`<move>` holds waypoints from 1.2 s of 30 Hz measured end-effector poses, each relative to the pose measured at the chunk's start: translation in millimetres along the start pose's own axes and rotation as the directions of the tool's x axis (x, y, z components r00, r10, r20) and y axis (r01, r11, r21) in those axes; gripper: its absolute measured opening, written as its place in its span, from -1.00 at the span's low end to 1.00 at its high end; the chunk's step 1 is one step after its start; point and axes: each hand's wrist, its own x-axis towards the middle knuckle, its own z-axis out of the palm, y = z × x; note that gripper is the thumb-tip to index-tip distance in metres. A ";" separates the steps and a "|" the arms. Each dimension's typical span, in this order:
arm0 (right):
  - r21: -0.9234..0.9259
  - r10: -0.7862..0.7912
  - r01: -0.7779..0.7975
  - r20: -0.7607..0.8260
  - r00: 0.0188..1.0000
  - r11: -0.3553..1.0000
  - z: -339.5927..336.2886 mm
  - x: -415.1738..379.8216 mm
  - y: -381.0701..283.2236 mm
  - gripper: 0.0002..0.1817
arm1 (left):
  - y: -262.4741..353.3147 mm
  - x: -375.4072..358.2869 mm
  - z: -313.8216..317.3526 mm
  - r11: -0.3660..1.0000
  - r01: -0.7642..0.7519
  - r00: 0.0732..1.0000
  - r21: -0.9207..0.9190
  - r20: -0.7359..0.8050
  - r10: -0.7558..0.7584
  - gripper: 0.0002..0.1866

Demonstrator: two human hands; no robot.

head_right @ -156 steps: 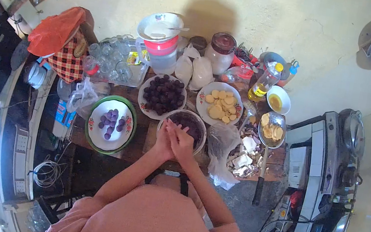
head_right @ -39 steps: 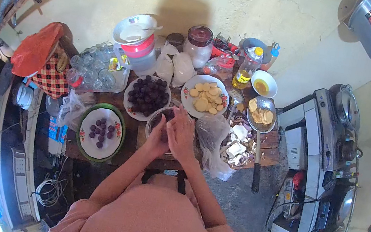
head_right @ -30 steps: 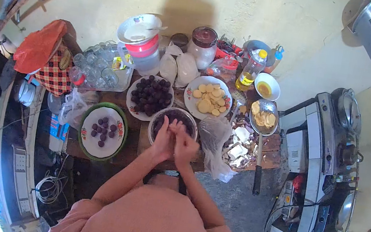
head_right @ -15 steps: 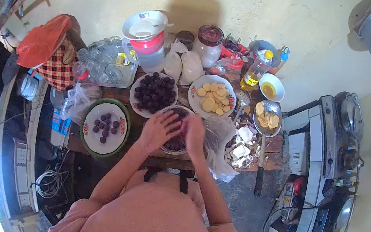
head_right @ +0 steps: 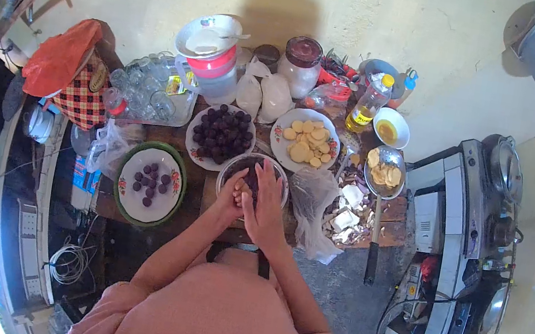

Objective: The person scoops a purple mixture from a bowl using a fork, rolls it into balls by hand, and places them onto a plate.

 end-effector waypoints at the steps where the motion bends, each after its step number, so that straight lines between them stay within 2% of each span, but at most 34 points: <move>1: -0.045 0.026 -0.025 0.021 0.999 0.999 1.0 1.7 4.6 -0.40 | 5.5 1.6 -16.9 0.999 0.031 0.922 0.038 0.384 -0.043 -0.62; 2: -0.091 0.055 -0.051 0.039 0.998 0.995 0.9 3.5 8.2 -0.40 | 1.7 4.6 -16.5 0.999 0.028 0.964 0.034 0.262 -0.036 -0.69; 4: -0.265 0.013 -0.034 -0.079 0.997 0.964 7.9 11.6 7.7 -0.47 | -4.4 -17.4 23.6 0.999 0.026 1.000 0.026 0.007 -0.026 -0.68; 5: -0.351 -0.015 -0.033 -0.132 0.991 0.936 13.2 13.7 6.9 -0.50 | -3.3 1.8 -3.9 0.988 0.062 0.990 0.145 0.120 -0.080 -0.40; 8: -0.195 0.198 -0.205 -0.055 0.979 0.959 44.2 5.1 23.6 -0.44 | -11.1 -18.4 9.4 0.999 -0.029 0.937 0.017 0.349 0.021 -0.31; 9: -0.143 0.263 -0.264 -0.021 0.964 0.954 56.4 0.1 31.3 -0.42 | -11.9 -6.2 -6.8 0.996 -0.006 0.918 0.088 0.396 -0.029 -0.21; 11: -0.048 0.379 -0.377 0.058 0.923 0.925 66.8 -2.7 40.5 -0.39 | -7.9 2.2 -8.6 0.989 -0.003 0.970 0.146 0.242 -0.033 -0.24; 12: 0.074 0.363 -0.360 -0.040 0.931 0.930 64.1 -2.5 40.3 -0.49 | -6.0 2.1 -6.4 0.985 0.003 0.987 0.174 0.160 -0.032 -0.26; 14: 0.309 0.354 -0.276 -0.233 0.906 0.910 58.4 0.2 40.7 -0.57 | -1.9 -1.8 -5.3 0.996 0.041 0.984 0.079 0.171 -0.055 -0.25; 15: 0.393 0.287 -0.078 -0.509 0.811 0.916 68.9 10.3 48.9 -0.50 | 1.1 -6.0 -1.7 0.998 0.060 0.982 0.032 0.179 -0.065 -0.24; 16: 0.559 0.477 -0.181 -0.446 0.757 0.809 58.8 17.9 41.4 -0.49 | 4.5 -12.9 5.1 0.998 0.034 0.985 0.051 0.166 -0.042 -0.24; 18: 0.815 0.779 -0.330 -0.218 0.588 0.477 27.3 21.5 30.7 -0.45 | 11.3 -28.9 19.4 0.996 -0.018 0.990 0.090 0.141 0.005 -0.24; 19: 0.919 0.753 -0.257 -0.064 0.655 0.301 20.7 17.3 44.3 -0.43 | 13.0 -32.6 22.0 0.993 -0.040 0.991 0.110 0.128 0.026 -0.24; 22: 0.954 0.744 -0.249 0.043 0.666 0.168 16.6 17.8 59.5 -0.44 | 15.1 -24.2 13.2 0.981 -0.091 0.989 0.172 0.135 0.068 -0.27; 23: 0.876 0.745 -0.326 -0.055 0.665 0.356 18.4 18.1 58.6 -0.47 | 13.5 -21.2 11.0 0.982 -0.071 0.990 0.172 0.129 0.050 -0.29; 25: 0.598 0.684 -0.451 -0.240 0.689 0.663 27.1 20.6 54.3 -0.52 | 9.3 -15.1 6.6 0.984 -0.038 0.993 0.171 0.118 0.017 -0.33; 26: 0.399 0.455 -0.306 -0.360 0.814 0.864 32.3 21.6 50.5 -0.57 | 7.8 -11.9 2.6 0.991 -0.013 0.987 0.130 0.160 -0.008 -0.36; 27: 0.165 0.183 -0.123 -0.418 0.890 0.979 36.5 22.9 44.6 -0.61 | 6.7 -11.5 3.1 0.996 0.015 0.978 0.091 0.204 -0.034 -0.38; 28: -0.081 -0.104 0.078 -0.405 0.908 0.994 36.6 22.4 39.0 -0.66 | 5.2 -11.1 3.7 0.997 0.047 0.967 0.053 0.249 -0.059 -0.41; 29: -0.077 0.070 -0.074 -0.056 0.996 0.994 29.6 17.3 32.9 -0.73 | 4.4 -11.0 4.2 0.999 0.010 0.968 0.045 0.251 -0.021 -0.48; 32: -0.228 -0.049 0.085 0.161 0.986 0.970 37.2 5.8 22.6 -0.54 | 6.5 -1.9 -2.2 0.996 -0.043 0.975 -0.081 0.215 0.059 -0.55; 33: -0.112 -0.089 0.113 0.200 0.976 0.987 37.7 5.5 17.3 -0.42 | 9.2 3.0 -3.6 0.992 -0.086 0.991 -0.087 0.091 0.094 -0.66; 35: -0.109 -0.138 0.161 0.191 0.972 0.981 28.1 -1.0 3.0 -0.45 | 15.9 2.8 -14.6 0.992 -0.095 0.995 -0.085 0.027 0.097 -0.71; 36: -0.108 -0.162 0.185 0.187 0.969 0.977 20.5 -0.9 -6.5 -0.45 | 21.0 7.0 -23.0 0.994 -0.065 0.993 -0.083 0.093 0.073 -0.73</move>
